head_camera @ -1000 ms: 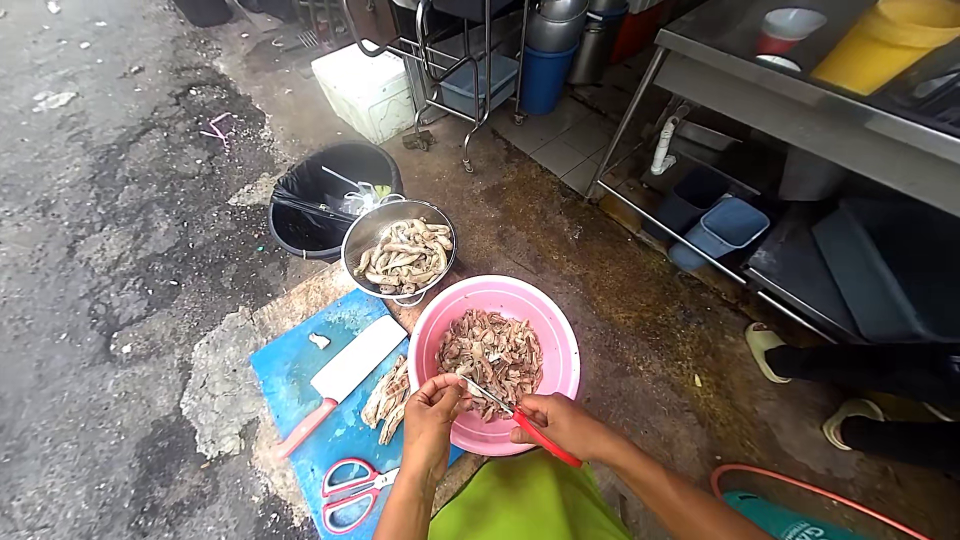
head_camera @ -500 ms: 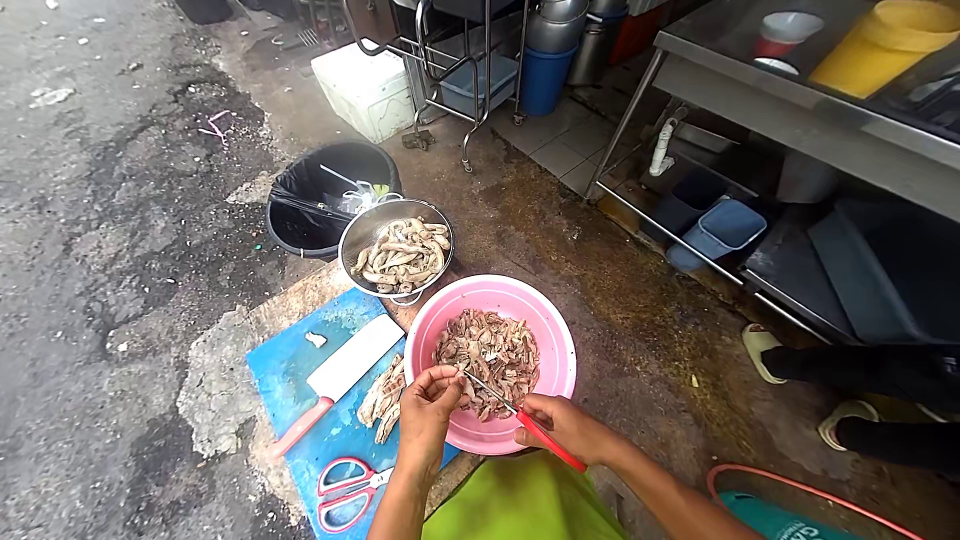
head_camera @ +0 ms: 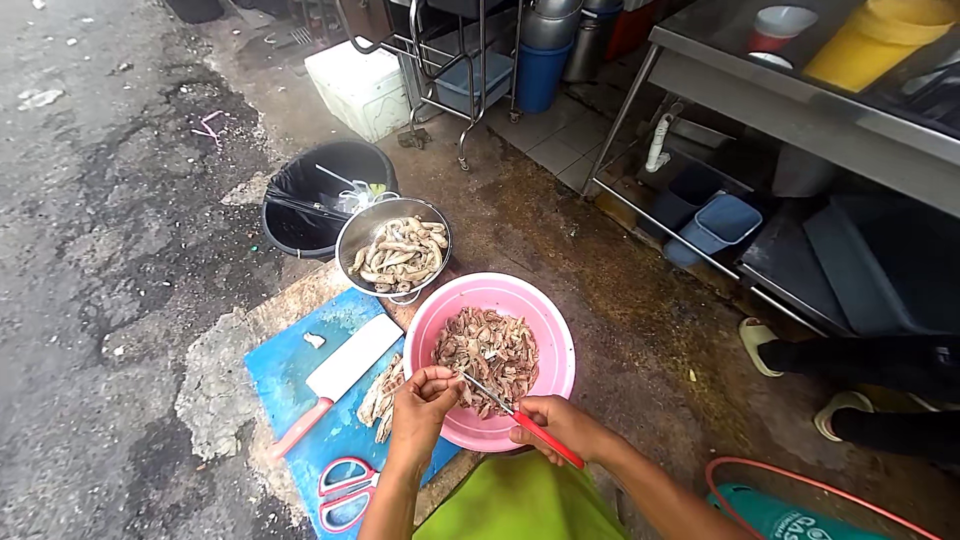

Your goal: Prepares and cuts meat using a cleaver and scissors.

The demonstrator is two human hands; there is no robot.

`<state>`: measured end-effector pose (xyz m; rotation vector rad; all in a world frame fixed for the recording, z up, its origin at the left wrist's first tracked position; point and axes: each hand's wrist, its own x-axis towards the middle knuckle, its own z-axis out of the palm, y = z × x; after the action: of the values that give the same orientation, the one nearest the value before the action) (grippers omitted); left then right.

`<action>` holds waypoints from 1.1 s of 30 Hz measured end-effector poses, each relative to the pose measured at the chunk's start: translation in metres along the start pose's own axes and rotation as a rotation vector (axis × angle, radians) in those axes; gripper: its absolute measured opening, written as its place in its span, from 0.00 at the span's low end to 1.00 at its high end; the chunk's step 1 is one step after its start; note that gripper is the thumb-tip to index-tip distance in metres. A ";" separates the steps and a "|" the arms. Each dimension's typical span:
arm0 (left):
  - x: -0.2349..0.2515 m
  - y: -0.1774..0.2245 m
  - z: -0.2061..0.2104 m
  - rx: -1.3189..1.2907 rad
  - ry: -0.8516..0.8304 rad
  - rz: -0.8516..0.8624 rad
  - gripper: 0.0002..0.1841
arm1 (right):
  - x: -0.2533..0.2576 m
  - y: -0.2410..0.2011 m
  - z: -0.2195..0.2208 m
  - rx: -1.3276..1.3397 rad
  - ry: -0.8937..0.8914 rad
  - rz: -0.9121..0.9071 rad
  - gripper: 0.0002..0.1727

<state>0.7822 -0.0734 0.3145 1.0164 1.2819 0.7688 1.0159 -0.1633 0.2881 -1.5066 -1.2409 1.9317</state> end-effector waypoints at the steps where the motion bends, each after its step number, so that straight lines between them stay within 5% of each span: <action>1: 0.001 0.001 -0.002 -0.010 -0.005 -0.003 0.12 | -0.001 0.000 0.000 -0.030 0.028 -0.016 0.26; 8: 0.000 0.005 -0.003 -0.096 -0.016 -0.019 0.07 | -0.004 0.007 -0.001 -0.292 0.100 -0.096 0.31; 33: 0.001 0.007 0.001 -0.070 0.038 -0.002 0.06 | -0.004 -0.001 0.001 -0.429 0.164 -0.039 0.33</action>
<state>0.7842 -0.0702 0.3203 0.9473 1.2800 0.8294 1.0162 -0.1665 0.2914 -1.7842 -1.6667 1.5426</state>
